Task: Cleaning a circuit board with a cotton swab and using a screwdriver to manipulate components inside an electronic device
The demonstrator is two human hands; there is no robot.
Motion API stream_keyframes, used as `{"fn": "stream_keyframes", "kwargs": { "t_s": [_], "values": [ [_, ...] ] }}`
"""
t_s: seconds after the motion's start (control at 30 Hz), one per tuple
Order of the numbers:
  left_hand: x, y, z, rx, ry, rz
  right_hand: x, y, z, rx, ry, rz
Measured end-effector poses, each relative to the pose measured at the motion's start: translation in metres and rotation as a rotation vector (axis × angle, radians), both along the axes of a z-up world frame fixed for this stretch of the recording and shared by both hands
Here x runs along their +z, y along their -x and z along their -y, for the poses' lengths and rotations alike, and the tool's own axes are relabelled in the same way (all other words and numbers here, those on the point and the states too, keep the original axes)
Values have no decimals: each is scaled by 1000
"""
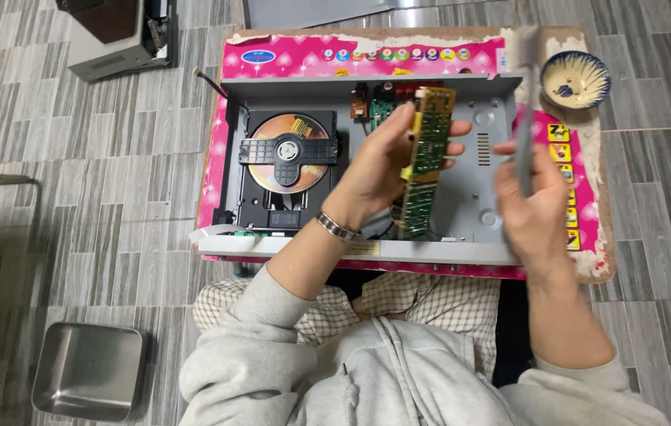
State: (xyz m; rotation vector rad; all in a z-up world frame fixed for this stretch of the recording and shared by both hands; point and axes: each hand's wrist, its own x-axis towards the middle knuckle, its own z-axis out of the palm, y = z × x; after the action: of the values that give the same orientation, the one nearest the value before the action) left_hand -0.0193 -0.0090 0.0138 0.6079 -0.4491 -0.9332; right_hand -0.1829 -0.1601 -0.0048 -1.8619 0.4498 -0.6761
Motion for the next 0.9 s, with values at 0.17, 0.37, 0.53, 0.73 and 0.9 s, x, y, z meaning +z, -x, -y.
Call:
{"fn": "stream_keyframes", "kwargs": {
  "t_s": [0.17, 0.37, 0.53, 0.73, 0.9],
  "values": [
    [-10, 17, 59, 260, -226, -90, 2, 1, -21, 43, -23, 8],
    [53, 41, 58, 208, -409, 32, 9, 4, -15, 25, -279, 59],
    [36, 39, 50, 76, -270, 185, 12, -5, -21, 32, -580, 197],
    [-1, 28, 66, 94, -297, 581, -13, 2, -10, -30, -607, 174],
    [-7, 37, 70, 300, -281, 712, 8, 20, -9, -65, 72, -61]
  ]
}}
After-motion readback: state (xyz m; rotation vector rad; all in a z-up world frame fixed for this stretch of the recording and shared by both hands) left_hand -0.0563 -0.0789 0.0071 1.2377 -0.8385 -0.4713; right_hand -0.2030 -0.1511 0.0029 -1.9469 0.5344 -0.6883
